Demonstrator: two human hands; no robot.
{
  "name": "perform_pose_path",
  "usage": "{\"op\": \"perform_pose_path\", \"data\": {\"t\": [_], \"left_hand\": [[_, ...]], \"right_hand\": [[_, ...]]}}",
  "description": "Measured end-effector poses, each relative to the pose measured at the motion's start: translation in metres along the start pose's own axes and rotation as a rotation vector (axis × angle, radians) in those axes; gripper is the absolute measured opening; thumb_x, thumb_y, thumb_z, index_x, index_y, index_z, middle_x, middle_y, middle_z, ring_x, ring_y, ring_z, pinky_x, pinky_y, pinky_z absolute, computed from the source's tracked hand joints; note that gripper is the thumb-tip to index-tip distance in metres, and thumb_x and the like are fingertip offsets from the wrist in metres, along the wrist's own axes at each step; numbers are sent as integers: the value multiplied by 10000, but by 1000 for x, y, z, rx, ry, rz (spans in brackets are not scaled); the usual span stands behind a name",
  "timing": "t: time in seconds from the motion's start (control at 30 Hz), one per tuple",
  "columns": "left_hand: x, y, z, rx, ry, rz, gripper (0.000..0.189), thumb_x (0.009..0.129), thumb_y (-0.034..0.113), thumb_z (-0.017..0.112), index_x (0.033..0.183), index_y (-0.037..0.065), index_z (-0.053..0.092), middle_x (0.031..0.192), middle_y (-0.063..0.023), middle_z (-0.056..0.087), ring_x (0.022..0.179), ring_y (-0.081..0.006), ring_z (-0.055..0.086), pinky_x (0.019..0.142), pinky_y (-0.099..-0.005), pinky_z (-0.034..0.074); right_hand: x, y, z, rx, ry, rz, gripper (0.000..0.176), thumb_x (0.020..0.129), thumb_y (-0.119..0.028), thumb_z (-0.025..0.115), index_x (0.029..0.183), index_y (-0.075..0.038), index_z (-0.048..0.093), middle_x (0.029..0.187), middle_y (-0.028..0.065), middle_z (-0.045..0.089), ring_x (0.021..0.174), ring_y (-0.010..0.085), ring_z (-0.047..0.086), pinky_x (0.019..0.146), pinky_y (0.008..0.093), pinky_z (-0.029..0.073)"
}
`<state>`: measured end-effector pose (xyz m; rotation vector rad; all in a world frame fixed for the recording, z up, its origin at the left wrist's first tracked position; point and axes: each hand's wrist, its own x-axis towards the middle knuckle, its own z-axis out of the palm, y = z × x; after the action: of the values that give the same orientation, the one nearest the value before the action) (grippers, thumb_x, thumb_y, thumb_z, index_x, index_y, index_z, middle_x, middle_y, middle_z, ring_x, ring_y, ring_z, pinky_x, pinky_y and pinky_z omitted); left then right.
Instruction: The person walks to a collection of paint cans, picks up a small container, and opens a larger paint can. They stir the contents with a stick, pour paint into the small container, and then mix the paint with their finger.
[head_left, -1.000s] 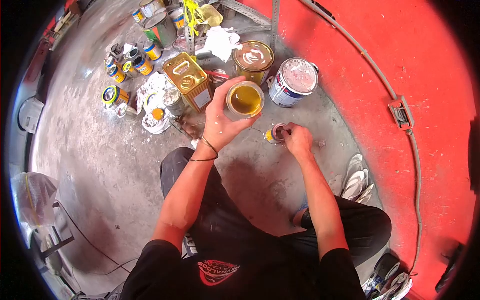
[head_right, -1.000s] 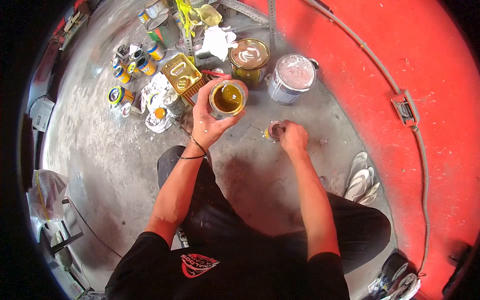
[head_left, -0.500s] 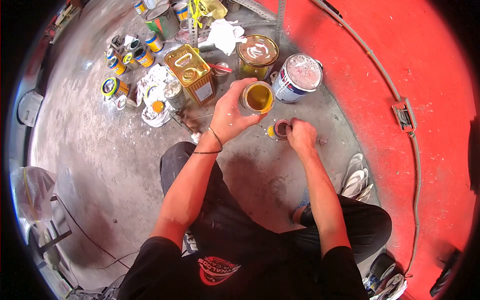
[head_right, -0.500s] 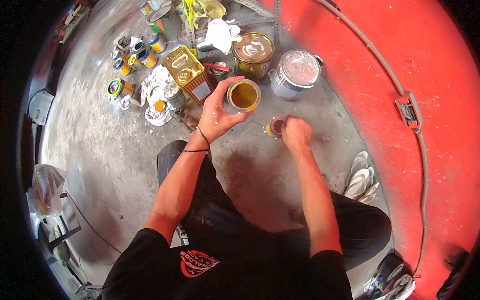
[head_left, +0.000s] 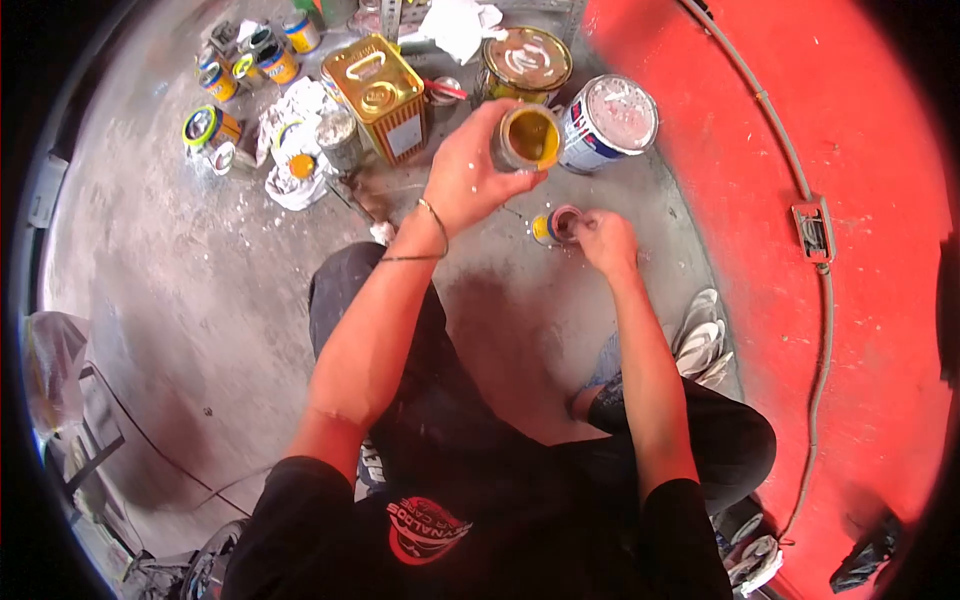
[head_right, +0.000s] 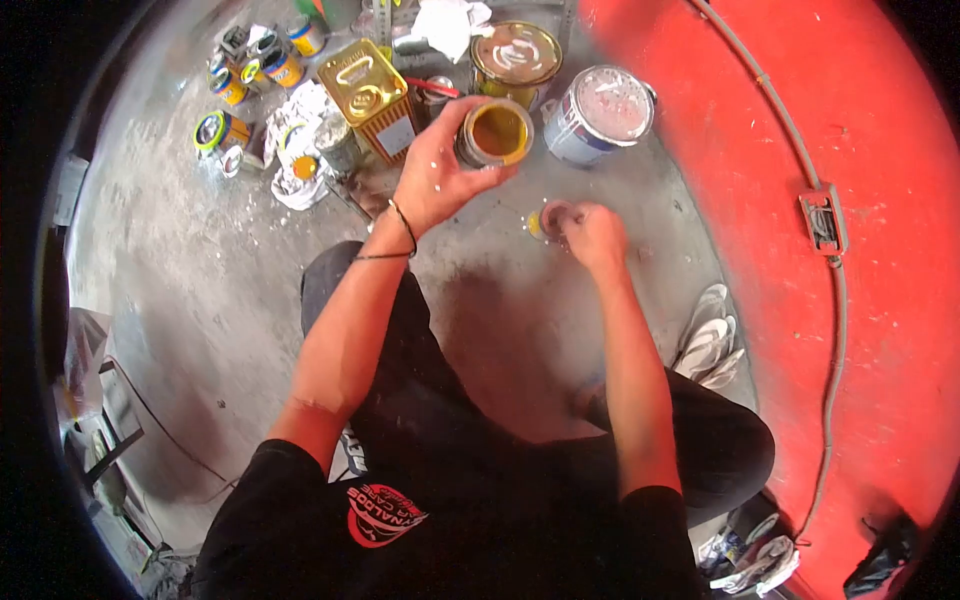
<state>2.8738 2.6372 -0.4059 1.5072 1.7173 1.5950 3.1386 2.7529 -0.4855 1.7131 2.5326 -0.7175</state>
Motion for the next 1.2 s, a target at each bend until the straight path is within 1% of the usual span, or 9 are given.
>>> {"op": "perform_pose_path", "data": {"t": [0.03,0.13,0.23,0.33,0.43,0.7,0.83,0.97,1.2], "left_hand": [[1,-1,0,12,9,-13,770,787,201,984,1435,18,610,1320,-123,750,1249,-209,708,1099,-369,545],[5,-2,1,-18,64,-26,773,781,208,988,1429,16,612,1306,-124,759,1236,-215,714,1098,-370,545],[9,-2,0,22,104,-68,803,772,245,991,1439,17,606,1317,-133,759,1252,-226,712,1108,-375,539],[13,-2,0,-10,138,-92,815,772,253,986,1449,16,598,1326,-140,756,1265,-233,707,1112,-377,536],[15,-4,2,-46,168,-91,816,775,247,979,1456,16,593,1328,-145,753,1266,-237,706,1114,-378,534],[18,-1,4,-83,128,-68,785,767,244,975,1431,37,613,1312,-133,750,1218,-236,713,1081,-388,544],[17,-12,8,-30,180,-19,750,742,255,975,1379,69,628,1288,-158,744,1217,-324,722,1073,-422,551],[14,-10,6,-56,214,6,781,726,243,968,1405,65,625,1313,-192,732,1246,-364,715,1067,-441,562],[10,-21,2,-134,191,-46,868,724,297,947,1490,116,581,1425,-146,692,1338,-337,667,1094,-478,499]], "right_hand": [[0,2,3,105,35,10,271,943,-349,751,1063,-126,848,1004,185,816,936,391,789,836,490,607],[-4,1,0,-121,100,-47,274,946,-349,748,1054,-118,850,998,178,824,927,374,794,826,481,606],[-2,-6,-6,-235,-51,-35,281,951,-343,753,1078,-110,845,1003,153,833,925,365,796,821,472,605],[6,-1,6,118,5,9,225,971,-336,743,1064,-148,823,1028,161,810,969,406,770,843,511,591],[2,1,11,-52,172,-139,204,974,-313,747,1068,-146,819,1035,162,805,965,417,763,836,516,587],[3,13,-1,-271,3,-303,219,954,-303,755,1120,-179,828,1013,168,798,954,421,763,836,521,591],[-1,-2,-21,-326,-102,-343,213,945,-288,756,1107,-168,825,996,173,789,956,421,755,828,531,584],[2,1,-16,-323,16,-438,218,948,-286,757,1098,-144,824,994,175,790,945,429,751,833,540,577],[2,-11,-12,-414,-45,-266,258,962,-321,771,1087,-103,832,1020,201,805,967,405,776,858,500,592]]}}
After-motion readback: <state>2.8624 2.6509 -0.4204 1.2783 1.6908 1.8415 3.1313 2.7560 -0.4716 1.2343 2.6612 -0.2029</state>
